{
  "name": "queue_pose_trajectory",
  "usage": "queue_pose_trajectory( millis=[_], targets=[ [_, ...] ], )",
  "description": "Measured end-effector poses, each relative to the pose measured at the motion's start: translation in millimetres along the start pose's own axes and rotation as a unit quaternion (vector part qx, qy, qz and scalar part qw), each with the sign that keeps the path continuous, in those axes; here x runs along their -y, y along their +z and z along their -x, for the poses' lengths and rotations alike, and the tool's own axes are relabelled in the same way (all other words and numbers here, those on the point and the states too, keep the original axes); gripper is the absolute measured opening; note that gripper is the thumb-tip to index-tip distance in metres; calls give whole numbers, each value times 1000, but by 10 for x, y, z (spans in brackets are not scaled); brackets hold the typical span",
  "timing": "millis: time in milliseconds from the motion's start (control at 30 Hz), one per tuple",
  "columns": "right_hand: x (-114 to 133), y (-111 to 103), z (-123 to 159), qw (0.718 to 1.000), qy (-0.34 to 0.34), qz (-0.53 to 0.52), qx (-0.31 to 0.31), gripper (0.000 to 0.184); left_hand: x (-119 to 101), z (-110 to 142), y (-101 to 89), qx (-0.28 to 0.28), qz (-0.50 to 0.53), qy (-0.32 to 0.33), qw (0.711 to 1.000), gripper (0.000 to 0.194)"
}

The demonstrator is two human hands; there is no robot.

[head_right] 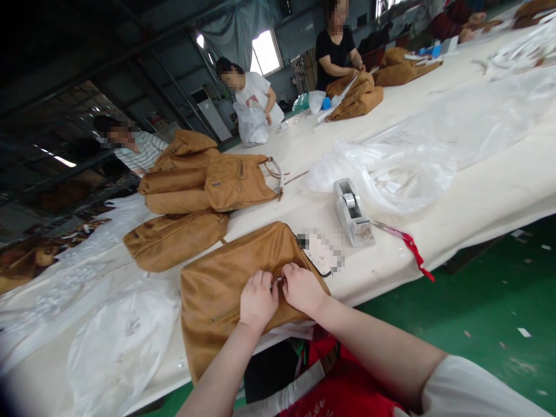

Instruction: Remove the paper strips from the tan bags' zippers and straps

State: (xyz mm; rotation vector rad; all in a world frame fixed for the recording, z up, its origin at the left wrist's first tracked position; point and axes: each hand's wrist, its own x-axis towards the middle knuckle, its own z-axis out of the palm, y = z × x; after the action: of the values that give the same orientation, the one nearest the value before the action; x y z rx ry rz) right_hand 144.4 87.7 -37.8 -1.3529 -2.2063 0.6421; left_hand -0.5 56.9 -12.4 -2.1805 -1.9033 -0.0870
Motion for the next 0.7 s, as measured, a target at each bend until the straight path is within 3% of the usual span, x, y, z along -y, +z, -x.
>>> queue_pose_trajectory(
  millis=[233,367,433,533,700],
  targets=[
    [-18,33,18,1000,-16,-16,-17,16,44,-131,26,-8,-7,-30,1000,13],
    [-17,11,53,999,-39,-22,-27,12,75,-7,-107,-22,71,19,997,42],
    [-16,-5,72,996,-80,-31,-35,12,161,119,-160,-41,85,31,995,72],
    [6,-14,64,985,-169,-14,-29,14,334,286,-120,-60,68,-32,995,106],
    [98,-14,-70,943,-302,137,36,15,490,351,87,-24,87,-52,995,121]
  ],
)
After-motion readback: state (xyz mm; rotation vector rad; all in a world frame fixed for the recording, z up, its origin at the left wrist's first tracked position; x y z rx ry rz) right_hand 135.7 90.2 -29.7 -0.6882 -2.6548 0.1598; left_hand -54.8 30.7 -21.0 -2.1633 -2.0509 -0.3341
